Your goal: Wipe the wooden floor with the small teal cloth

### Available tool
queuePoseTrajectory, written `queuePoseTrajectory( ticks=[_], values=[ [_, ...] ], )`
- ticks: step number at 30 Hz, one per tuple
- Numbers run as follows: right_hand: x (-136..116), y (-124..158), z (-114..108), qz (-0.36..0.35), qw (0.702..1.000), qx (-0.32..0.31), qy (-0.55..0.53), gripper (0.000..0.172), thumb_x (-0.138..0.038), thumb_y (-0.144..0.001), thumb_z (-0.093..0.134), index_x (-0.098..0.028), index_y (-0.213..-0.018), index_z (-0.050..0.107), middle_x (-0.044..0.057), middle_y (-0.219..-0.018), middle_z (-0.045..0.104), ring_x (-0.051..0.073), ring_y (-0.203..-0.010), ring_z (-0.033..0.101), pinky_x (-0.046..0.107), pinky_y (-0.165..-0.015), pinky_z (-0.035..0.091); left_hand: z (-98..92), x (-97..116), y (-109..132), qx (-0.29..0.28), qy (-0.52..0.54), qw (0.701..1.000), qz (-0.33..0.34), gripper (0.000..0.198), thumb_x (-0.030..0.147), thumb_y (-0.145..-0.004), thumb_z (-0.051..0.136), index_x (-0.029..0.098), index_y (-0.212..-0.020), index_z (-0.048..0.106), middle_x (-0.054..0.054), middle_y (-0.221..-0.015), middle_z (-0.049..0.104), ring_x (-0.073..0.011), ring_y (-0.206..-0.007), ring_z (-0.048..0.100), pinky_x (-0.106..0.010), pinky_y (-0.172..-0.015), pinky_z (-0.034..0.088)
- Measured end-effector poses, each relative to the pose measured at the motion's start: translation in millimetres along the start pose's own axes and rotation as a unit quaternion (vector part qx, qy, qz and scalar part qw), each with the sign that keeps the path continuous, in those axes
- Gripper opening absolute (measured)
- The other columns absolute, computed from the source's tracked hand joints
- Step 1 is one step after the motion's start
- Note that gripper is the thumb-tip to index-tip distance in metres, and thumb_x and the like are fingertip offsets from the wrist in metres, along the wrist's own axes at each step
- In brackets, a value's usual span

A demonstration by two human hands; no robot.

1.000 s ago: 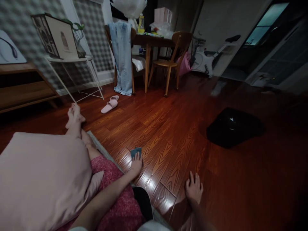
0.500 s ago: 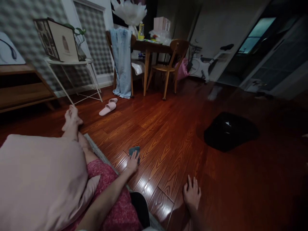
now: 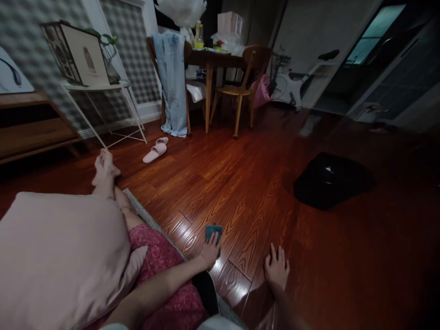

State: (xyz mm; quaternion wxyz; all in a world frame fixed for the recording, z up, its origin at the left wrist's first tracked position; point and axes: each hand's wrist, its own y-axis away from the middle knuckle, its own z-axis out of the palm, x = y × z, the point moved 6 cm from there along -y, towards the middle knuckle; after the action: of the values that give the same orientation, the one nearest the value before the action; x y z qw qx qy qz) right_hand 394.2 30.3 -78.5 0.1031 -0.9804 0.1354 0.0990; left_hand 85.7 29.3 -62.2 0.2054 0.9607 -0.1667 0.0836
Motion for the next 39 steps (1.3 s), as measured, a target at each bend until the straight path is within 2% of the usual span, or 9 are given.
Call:
queuePoseTrajectory(
  ticks=[5, 11, 15, 19, 23, 26, 29, 34, 39],
  values=[
    [-0.2, 0.1, -0.9, -0.002, 1.000, 0.001, 0.008, 0.065, -0.037, -0.094, 0.021, -0.019, -0.153, 0.041, 0.014, -0.160, 0.035, 0.025, -0.151, 0.023, 0.051, -0.119, 0.023, -17.4, 3.6, -5.9, 0.013, 0.034, 0.998, 0.048, 0.083, 0.012, -0.079, 0.055, 0.020, -0.159, 0.032, -0.012, -0.167, 0.014, -0.0298, -0.152, 0.020, -0.045, -0.121, 0.027],
    [-3.3, -0.7, -3.3, 0.003, 1.000, -0.014, 0.024, 0.066, -0.037, -0.095, 0.018, -0.019, -0.154, 0.040, 0.013, -0.160, 0.034, 0.024, -0.150, 0.024, 0.048, -0.119, 0.021, -68.1, -103.8, -2.6, 0.081, 0.019, 0.985, -0.153, 0.079, 0.008, -0.082, 0.050, 0.012, -0.159, 0.029, -0.017, -0.166, 0.015, -0.0289, -0.153, 0.019, -0.046, -0.120, 0.028],
    [-3.9, -1.1, -1.2, 0.005, 0.999, -0.021, 0.028, 0.064, -0.035, -0.095, 0.020, -0.020, -0.156, 0.037, 0.012, -0.162, 0.033, 0.023, -0.151, 0.023, 0.049, -0.119, 0.020, -74.1, -159.5, 16.9, 0.117, 0.017, 0.950, -0.290, 0.072, 0.015, -0.090, 0.049, 0.009, -0.158, 0.028, -0.023, -0.164, 0.019, -0.0343, -0.151, 0.022, -0.049, -0.117, 0.033],
    [-4.7, -0.8, -1.3, 0.003, 1.000, -0.012, 0.026, 0.064, -0.034, -0.095, 0.023, -0.019, -0.155, 0.037, 0.013, -0.162, 0.033, 0.023, -0.150, 0.024, 0.049, -0.119, 0.021, -58.3, -135.1, 12.9, 0.101, -0.001, 0.967, -0.234, 0.074, 0.016, -0.089, 0.052, 0.011, -0.159, 0.026, -0.022, -0.165, 0.019, -0.0351, -0.152, 0.017, -0.051, -0.118, 0.029],
    [-5.4, 0.0, -0.8, 0.001, 0.999, -0.023, 0.036, 0.064, -0.033, -0.095, 0.024, -0.020, -0.156, 0.035, 0.013, -0.162, 0.033, 0.024, -0.150, 0.025, 0.049, -0.119, 0.020, -32.5, -52.0, -5.4, 0.063, 0.012, 0.998, 0.005, 0.087, 0.011, -0.082, 0.054, 0.017, -0.161, 0.019, -0.014, -0.169, 0.006, -0.0306, -0.154, 0.005, -0.050, -0.123, 0.017],
    [-6.0, 1.0, -0.6, 0.000, 0.998, -0.032, 0.051, 0.064, -0.032, -0.095, 0.025, -0.022, -0.158, 0.032, 0.011, -0.163, 0.032, 0.023, -0.151, 0.023, 0.049, -0.119, 0.018, -13.6, 7.6, -11.3, 0.009, 0.031, 0.981, 0.190, 0.092, 0.013, -0.081, 0.057, 0.022, -0.162, 0.015, -0.009, -0.170, 0.003, -0.0274, -0.155, 0.002, -0.050, -0.123, 0.014],
    [-8.7, 2.3, -4.8, -0.002, 0.998, -0.035, 0.057, 0.063, -0.032, -0.096, 0.024, -0.022, -0.157, 0.033, 0.011, -0.163, 0.032, 0.023, -0.151, 0.022, 0.049, -0.119, 0.018, -7.4, 37.6, -15.5, -0.008, 0.029, 0.958, 0.285, 0.094, 0.016, -0.080, 0.060, 0.021, -0.162, 0.014, -0.010, -0.170, 0.003, -0.0266, -0.155, 0.001, -0.050, -0.124, 0.013],
    [-16.2, 5.2, -19.4, 0.005, 0.998, -0.039, 0.051, 0.062, -0.032, -0.098, 0.019, -0.019, -0.155, 0.037, 0.013, -0.162, 0.033, 0.022, -0.152, 0.021, 0.047, -0.119, 0.019, -23.6, 20.0, -32.9, -0.005, 0.003, 0.953, 0.303, 0.091, 0.010, -0.078, 0.059, 0.021, -0.161, 0.021, -0.009, -0.169, 0.011, -0.0248, -0.155, 0.005, -0.048, -0.125, 0.011],
    [-15.5, 9.9, -20.2, 0.000, 0.998, -0.041, 0.048, 0.063, -0.033, -0.098, 0.015, -0.017, -0.155, 0.037, 0.013, -0.164, 0.030, 0.022, -0.153, 0.017, 0.047, -0.120, 0.018, -61.4, -77.2, -57.5, 0.078, 0.010, 0.979, 0.186, 0.092, 0.009, -0.078, 0.055, 0.023, -0.162, 0.018, -0.007, -0.170, 0.011, -0.0242, -0.155, 0.007, -0.048, -0.124, 0.013]
  ],
)
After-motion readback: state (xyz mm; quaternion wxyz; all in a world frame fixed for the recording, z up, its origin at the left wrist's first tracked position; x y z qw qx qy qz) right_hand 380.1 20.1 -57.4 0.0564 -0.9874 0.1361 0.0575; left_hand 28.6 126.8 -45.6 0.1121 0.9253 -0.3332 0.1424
